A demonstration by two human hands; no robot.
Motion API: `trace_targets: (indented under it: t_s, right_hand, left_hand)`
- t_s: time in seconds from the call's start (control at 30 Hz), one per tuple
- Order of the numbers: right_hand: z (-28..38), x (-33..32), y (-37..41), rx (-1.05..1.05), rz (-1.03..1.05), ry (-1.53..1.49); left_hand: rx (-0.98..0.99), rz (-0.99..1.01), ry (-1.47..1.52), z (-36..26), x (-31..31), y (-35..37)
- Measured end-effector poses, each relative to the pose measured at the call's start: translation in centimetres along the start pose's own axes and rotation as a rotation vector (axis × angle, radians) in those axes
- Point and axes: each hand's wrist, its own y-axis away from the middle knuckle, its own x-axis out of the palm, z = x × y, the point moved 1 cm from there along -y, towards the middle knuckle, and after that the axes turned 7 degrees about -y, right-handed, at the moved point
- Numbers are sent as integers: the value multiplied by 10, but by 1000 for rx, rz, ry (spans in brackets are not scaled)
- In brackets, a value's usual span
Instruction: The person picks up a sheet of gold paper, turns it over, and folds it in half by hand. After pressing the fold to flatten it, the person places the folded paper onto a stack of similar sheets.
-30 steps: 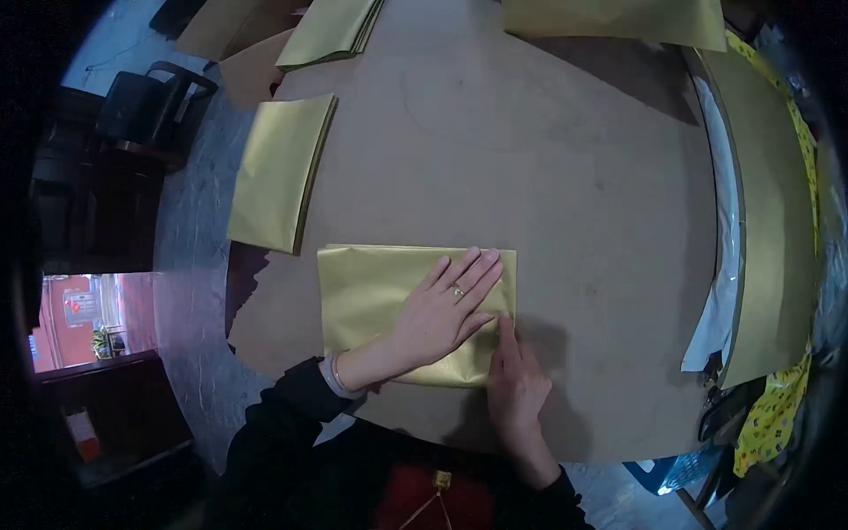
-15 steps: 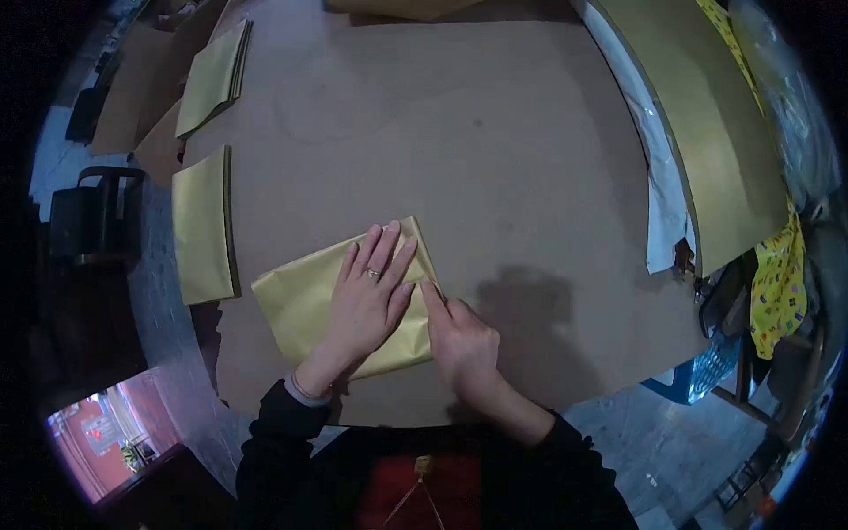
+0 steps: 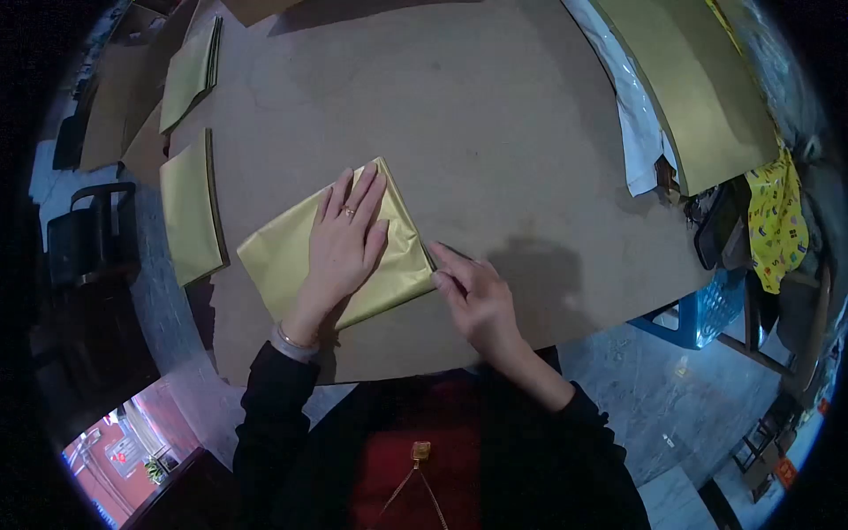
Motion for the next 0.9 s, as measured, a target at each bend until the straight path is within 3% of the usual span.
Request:
trace_targets:
  t_s: [0.07, 0.13, 0.37, 0.53, 0.9]
  right_hand:
    - [-1, 1, -1, 79, 3, -7]
    - [-2, 2, -3, -44, 28, 109]
    - [-2, 7, 2, -70, -45, -29]
    - [-2, 17, 9, -348, -199, 262]
    - [-11, 8, 24, -674, -62, 532]
  left_hand:
    - [28, -63, -38, -1, 0, 0]
    - [24, -75, -50, -2, 1, -1]
    - [-27, -152, -83, -10, 12, -1]
    - [-26, -204, -59, -8, 16, 1]
    - [-58, -190, -25, -10, 12, 4]
